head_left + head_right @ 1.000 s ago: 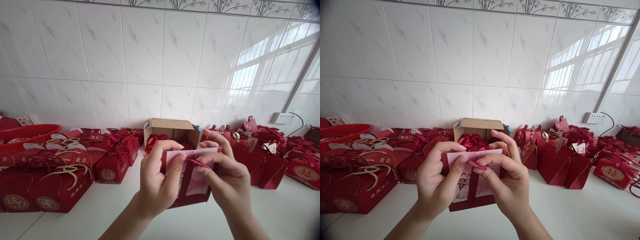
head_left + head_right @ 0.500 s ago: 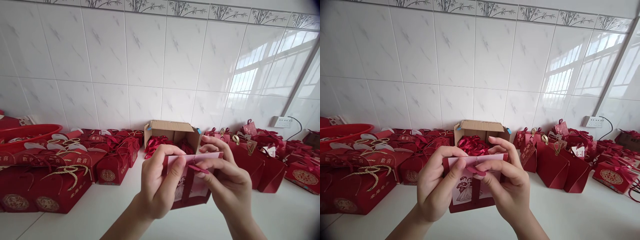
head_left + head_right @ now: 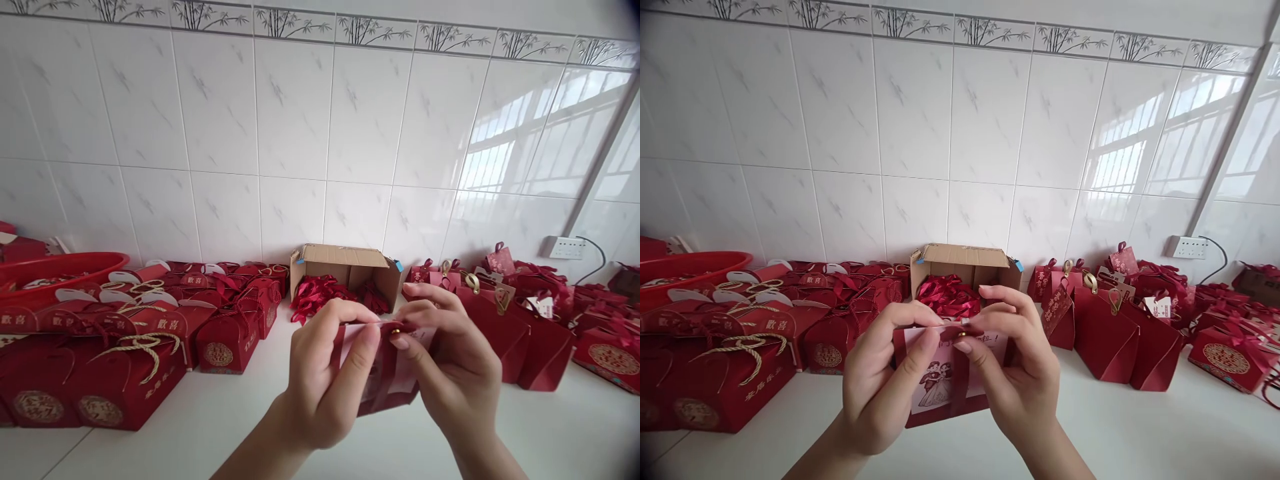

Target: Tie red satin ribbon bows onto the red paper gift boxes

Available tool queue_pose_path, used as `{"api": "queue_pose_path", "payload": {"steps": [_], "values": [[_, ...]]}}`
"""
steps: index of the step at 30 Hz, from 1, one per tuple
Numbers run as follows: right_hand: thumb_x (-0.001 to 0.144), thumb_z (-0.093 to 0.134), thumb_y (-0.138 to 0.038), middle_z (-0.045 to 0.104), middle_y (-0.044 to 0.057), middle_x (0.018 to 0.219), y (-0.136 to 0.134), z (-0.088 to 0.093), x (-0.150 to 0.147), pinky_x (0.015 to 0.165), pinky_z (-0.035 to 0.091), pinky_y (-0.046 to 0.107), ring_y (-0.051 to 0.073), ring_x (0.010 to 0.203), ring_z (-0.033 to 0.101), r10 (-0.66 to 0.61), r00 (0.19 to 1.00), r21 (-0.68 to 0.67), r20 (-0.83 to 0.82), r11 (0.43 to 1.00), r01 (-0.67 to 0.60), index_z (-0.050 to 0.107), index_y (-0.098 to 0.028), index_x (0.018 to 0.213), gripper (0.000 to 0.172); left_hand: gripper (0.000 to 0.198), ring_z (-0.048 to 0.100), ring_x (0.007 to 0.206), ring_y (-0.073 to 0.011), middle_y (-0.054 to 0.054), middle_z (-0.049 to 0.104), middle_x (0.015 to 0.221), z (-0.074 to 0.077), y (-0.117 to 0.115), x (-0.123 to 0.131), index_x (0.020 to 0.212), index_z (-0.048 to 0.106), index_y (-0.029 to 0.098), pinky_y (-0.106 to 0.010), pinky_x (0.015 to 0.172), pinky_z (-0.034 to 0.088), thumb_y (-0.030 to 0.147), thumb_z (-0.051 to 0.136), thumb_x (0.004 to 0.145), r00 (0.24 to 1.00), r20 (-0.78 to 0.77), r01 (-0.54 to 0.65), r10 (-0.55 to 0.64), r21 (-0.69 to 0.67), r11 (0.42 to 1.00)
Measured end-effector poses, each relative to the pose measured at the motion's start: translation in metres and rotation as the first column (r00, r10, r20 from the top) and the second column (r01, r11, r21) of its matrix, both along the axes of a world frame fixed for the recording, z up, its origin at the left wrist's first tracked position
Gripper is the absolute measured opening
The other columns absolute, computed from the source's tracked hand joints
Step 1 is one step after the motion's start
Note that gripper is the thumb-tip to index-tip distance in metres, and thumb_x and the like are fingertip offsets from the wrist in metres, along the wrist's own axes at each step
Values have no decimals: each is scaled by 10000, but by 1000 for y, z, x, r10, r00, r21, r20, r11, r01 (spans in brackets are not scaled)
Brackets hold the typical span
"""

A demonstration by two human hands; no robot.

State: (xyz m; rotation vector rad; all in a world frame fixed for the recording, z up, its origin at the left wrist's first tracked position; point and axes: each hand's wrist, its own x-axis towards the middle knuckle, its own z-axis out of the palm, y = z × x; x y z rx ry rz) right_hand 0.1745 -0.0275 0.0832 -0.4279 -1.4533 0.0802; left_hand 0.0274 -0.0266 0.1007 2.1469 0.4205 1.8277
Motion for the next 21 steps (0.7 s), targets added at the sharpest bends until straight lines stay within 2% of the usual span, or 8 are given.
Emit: {"api": "queue_pose_path", "payload": {"steps": [3, 6, 9, 11, 13, 16, 18, 21], "values": [[758, 682, -120, 621, 54, 974, 2, -2, -2, 667, 541, 319, 176, 775, 625, -34, 995, -94, -91, 995, 26, 546, -248, 1080, 373, 127, 560, 639, -103, -8, 579, 766, 0, 2, 0, 964, 516, 185, -224, 584, 455, 142, 477, 850, 1000, -28, 5, -3, 63, 998], [743, 718, -210, 610, 18, 753, 4, -3, -1, 518, 495, 251, 144, 623, 577, -138, 983, -225, -118, 968, 108, 578, -216, 900, 210, 387, 588, 760, -142, -42, 558, 913, -1, 6, 2, 1128, 422, 184, -265, 681, 501, 173, 571, 771, 991, -132, -30, 35, 39, 999], [725, 738, -261, 600, 7, 703, 8, -4, 2, 484, 477, 236, 131, 577, 549, -199, 964, -270, -176, 952, 147, 572, -215, 848, 211, 765, 532, 1059, -240, -115, 484, 1148, -5, 10, 6, 1302, 246, 197, -373, 893, 477, 274, 708, 697, 953, -234, -206, 193, -35, 978], [720, 742, -275, 595, 3, 690, 10, -4, 3, 475, 476, 235, 130, 565, 546, -213, 957, -294, -195, 944, 151, 571, -217, 843, 219, 873, 485, 1133, -267, -130, 457, 1203, -7, 13, 8, 1340, 184, 221, -418, 938, 448, 307, 745, 676, 911, -268, -339, 313, -54, 939], [721, 740, -282, 591, 1, 682, 11, -4, 3, 467, 476, 238, 132, 557, 547, -219, 955, -310, -198, 939, 151, 567, -218, 844, 222, 844, 487, 1132, -268, -123, 470, 1205, -6, 15, 7, 1333, 196, 239, -432, 926, 450, 293, 737, 687, 868, -296, -433, 398, -61, 899], [719, 739, -279, 595, 10, 717, 13, -4, 2, 497, 490, 254, 145, 602, 567, -238, 956, -285, -174, 941, 182, 565, -216, 835, 218, 646, 531, 1078, -257, -104, 521, 1162, -1, 19, -3, 1242, 318, 239, -401, 850, 483, 304, 694, 721, 831, -347, -491, 435, -90, 866], [721, 734, -269, 593, 10, 735, 15, -4, 3, 505, 491, 253, 144, 616, 567, -250, 958, -257, -141, 943, 209, 564, -215, 831, 209, 467, 584, 978, -235, -78, 577, 1071, 5, 20, -13, 1156, 393, 236, -364, 764, 501, 339, 636, 770, 827, -390, -499, 405, -177, 849], [736, 719, -245, 583, -2, 728, 18, -4, 8, 487, 475, 233, 128, 597, 551, -254, 964, -229, -76, 946, 231, 559, -216, 841, 193, 200, 617, 773, -181, -18, 636, 855, 14, 20, -31, 957, 513, 226, -299, 643, 487, 384, 543, 839, 845, -479, -434, 236, -358, 827]]}}
